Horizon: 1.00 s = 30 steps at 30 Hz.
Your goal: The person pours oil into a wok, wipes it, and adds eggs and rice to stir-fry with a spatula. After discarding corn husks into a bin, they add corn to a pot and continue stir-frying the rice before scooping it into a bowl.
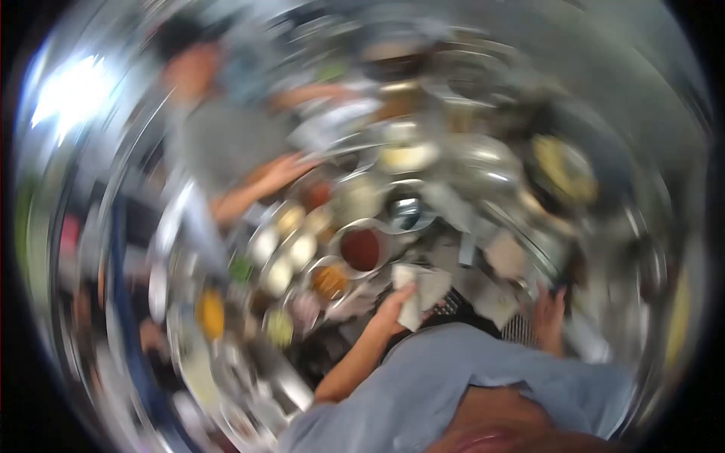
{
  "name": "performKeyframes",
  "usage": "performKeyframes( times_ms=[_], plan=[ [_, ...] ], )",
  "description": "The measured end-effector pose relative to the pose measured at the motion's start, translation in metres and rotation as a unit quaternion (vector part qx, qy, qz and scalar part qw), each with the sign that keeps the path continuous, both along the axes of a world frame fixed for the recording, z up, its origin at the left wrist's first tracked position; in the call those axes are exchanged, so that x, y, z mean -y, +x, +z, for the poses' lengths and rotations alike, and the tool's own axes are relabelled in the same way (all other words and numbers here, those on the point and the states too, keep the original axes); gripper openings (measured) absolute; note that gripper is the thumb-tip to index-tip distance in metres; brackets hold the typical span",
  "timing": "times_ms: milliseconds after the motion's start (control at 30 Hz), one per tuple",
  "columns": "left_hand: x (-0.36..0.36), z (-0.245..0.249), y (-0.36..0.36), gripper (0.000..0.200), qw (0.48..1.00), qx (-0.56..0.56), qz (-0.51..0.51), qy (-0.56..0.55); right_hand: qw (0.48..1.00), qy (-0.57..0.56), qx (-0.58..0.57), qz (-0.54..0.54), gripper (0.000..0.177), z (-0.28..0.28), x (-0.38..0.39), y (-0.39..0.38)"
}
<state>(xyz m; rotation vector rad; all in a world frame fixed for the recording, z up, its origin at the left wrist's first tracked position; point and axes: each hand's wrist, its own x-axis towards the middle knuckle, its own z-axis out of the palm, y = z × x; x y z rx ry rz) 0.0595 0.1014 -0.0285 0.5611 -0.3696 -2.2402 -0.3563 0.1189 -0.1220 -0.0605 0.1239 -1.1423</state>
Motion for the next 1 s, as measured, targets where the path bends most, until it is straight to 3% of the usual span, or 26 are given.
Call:
performKeyframes(
  times_ms=[33,67,100,167,200,233,267,300,333,367,400,433,467,533,567,600,667,700,733,800,833,867,933,1000],
  plan=[
    [0.026,0.023,-0.035,0.061,0.999,0.033,0.001,0.006,0.998,0.002,0.014,-0.066,0.081,0.010,0.001,-0.033],
    [0.057,0.052,-0.092,0.064,0.989,0.135,0.055,-0.001,0.991,0.002,0.028,-0.130,0.081,0.020,0.003,-0.068],
    [0.096,0.047,-0.128,0.067,0.993,0.121,-0.009,-0.015,0.974,0.061,-0.057,-0.209,0.080,0.057,0.019,-0.082],
    [0.145,0.059,-0.208,0.069,0.985,0.171,-0.016,0.010,0.948,0.051,-0.170,-0.265,0.076,0.103,0.079,-0.096],
    [0.168,0.061,-0.249,0.067,0.978,0.206,-0.015,0.022,0.939,0.042,-0.175,-0.291,0.065,0.113,0.100,-0.099],
    [0.190,0.061,-0.282,0.065,0.979,0.199,-0.044,0.015,0.938,0.031,-0.179,-0.297,0.051,0.101,0.128,-0.112],
    [0.234,0.031,-0.303,0.063,0.971,0.202,-0.122,-0.043,0.965,-0.030,0.045,-0.257,0.043,0.108,0.146,-0.117],
    [0.254,0.035,-0.332,0.059,0.960,0.242,-0.116,-0.082,0.970,-0.034,0.048,-0.235,0.038,0.112,0.159,-0.127],
    [0.277,0.042,-0.360,0.047,0.954,0.285,-0.086,-0.040,0.967,0.025,-0.118,-0.226,0.050,0.136,0.157,-0.137],
    [0.302,0.028,-0.376,0.039,0.943,0.314,-0.104,-0.047,0.874,0.011,-0.457,-0.166,0.062,0.181,0.144,-0.128],
    [0.327,0.009,-0.387,0.031,0.930,0.343,-0.121,-0.054,0.670,0.006,-0.738,-0.084,0.074,0.214,0.134,-0.113],
    [0.344,-0.010,-0.389,0.031,0.931,0.338,-0.126,-0.056,0.497,-0.047,-0.866,-0.042,0.089,0.209,0.124,-0.103],
    [0.361,-0.026,-0.386,0.024,0.938,0.318,-0.130,-0.042,0.433,-0.055,-0.899,-0.016,0.087,0.225,0.113,-0.091],
    [0.372,-0.033,-0.370,0.019,0.945,0.293,-0.140,-0.029,0.423,-0.033,-0.904,0.054,0.085,0.246,0.109,-0.079],
    [0.347,-0.019,-0.360,0.016,0.946,0.307,-0.098,-0.026,0.416,-0.048,-0.904,0.082,0.085,0.261,0.094,-0.071],
    [0.321,0.006,-0.353,0.014,0.946,0.319,-0.056,-0.022,0.409,-0.063,-0.903,0.110,0.085,0.275,0.079,-0.062],
    [0.269,0.092,-0.343,0.013,0.970,0.233,-0.060,-0.005,0.392,-0.094,-0.908,0.118,0.085,0.275,0.076,-0.067],
    [0.281,0.099,-0.352,0.012,0.964,0.259,-0.059,0.005,0.383,-0.109,-0.909,0.121,0.085,0.275,0.076,-0.071],
    [0.292,0.097,-0.359,0.010,0.957,0.285,-0.057,0.016,0.409,-0.055,-0.903,0.118,0.085,0.276,0.104,-0.065],
    [0.329,0.010,-0.360,0.009,0.963,0.245,-0.089,-0.067,0.453,0.037,-0.887,0.080,0.083,0.266,0.155,-0.050],
    [0.312,-0.009,-0.338,0.009,0.955,0.275,-0.087,-0.065,0.401,0.028,-0.915,0.028,0.080,0.218,0.172,-0.050],
    [0.300,-0.023,-0.327,0.008,0.951,0.289,-0.081,-0.072,0.393,0.028,-0.919,0.024,0.080,0.218,0.171,-0.046],
    [0.258,0.013,-0.309,0.010,0.965,0.246,-0.047,-0.074,0.433,0.046,-0.900,-0.028,0.079,0.227,0.161,-0.031],
    [0.261,0.026,-0.299,0.013,0.971,0.230,-0.024,-0.061,0.458,0.059,-0.887,0.004,0.076,0.260,0.129,-0.018]
  ],
)
